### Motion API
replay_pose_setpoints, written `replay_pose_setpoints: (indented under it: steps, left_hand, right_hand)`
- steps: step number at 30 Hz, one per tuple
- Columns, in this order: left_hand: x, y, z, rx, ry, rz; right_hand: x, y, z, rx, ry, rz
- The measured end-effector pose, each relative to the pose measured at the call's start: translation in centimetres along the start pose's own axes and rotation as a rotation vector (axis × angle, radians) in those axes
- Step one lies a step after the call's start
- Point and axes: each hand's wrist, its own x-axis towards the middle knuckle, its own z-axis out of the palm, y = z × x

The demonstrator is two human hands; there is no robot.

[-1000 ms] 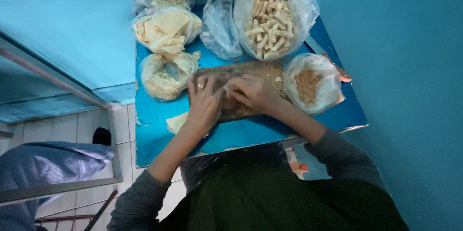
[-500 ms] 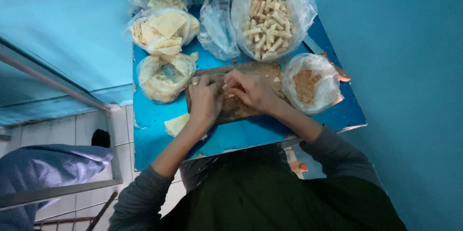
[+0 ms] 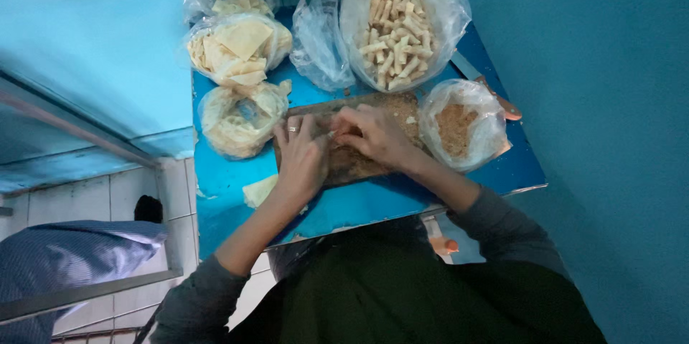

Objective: The person sits at a small blue table and wraps flat dough squares around a pinch of brown filling taken from a plastic bag, rolling each piece by hand on a wooden board. The finished rolled snacks are placed into a large plastic bag holding the accumulating output.

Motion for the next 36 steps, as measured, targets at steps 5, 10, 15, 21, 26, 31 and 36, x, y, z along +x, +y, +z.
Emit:
replay_pose_setpoints:
  steps: [5,10,15,21,26,31,36]
  left_hand:
    - [0.7,-0.2,0.5,-0.212,-0.011,-0.205]
    - [0.5,-0.2,0.1,-0.209,0.026,-0.141]
    - [0.1,-0.2,-0.8,-0.051,0.023,0.077]
    - [0.3,-0.6,0.3,-0.134,0.024,-0.02]
    - [0.2,-0.9,0.8,-0.291,-0.01,-0.247]
    - [0.3,-0.7,0.2,-0.25,0.045,-0.209]
    - [0.3,-0.4,-0.6,-0.275,0.025,-0.095]
  right_hand:
    - [0.4,0.1,-0.2,0.395,-0.11,0.29]
    - [0.5,0.0,-0.1,0.419,-0.105,0.337]
    - [-0.2,-0.1,0.1,0.173,-0.043,0.195]
    - [-1.7,-0.9,0.3,-0.221,0.04,-0.206]
    - [-1.8,-1.1,0.7,-0.304,0.023,-0.133]
    - [-0.5,-0.1,0.4,-0.088,0.057,-0.071]
    - [0.1,0.7,0.3,0.368,-0.054,0.285]
